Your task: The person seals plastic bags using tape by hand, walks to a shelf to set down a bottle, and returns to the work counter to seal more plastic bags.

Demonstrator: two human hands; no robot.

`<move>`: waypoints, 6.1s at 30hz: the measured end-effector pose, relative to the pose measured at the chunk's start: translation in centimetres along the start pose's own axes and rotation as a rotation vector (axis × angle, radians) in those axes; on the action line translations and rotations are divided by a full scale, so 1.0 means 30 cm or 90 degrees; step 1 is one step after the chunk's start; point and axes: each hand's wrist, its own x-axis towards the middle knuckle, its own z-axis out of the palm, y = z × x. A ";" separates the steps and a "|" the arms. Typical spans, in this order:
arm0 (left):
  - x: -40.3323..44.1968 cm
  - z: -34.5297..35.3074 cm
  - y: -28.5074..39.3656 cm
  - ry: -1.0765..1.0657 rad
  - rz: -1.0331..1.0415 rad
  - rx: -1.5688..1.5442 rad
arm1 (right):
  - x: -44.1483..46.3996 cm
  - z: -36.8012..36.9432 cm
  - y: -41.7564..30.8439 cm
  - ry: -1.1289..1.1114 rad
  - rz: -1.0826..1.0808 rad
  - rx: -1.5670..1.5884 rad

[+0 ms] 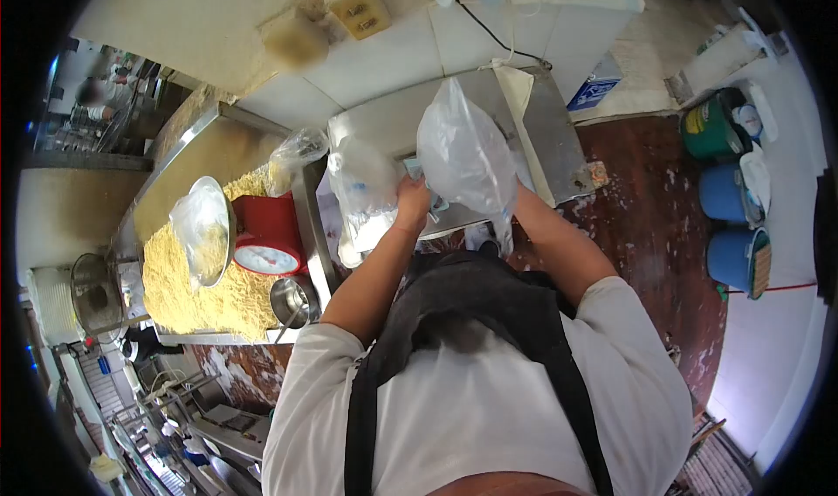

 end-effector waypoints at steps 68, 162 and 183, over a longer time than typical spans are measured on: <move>-0.495 -0.325 0.581 -0.339 0.074 0.027 | -0.580 0.904 -0.551 0.007 -0.265 -0.549; -0.487 -0.587 0.870 -0.020 0.469 0.055 | -0.382 0.728 -0.347 -0.001 -0.009 -0.034; -0.326 -0.046 0.696 -0.381 0.008 -0.136 | -0.561 0.647 -0.677 -0.099 -0.120 0.124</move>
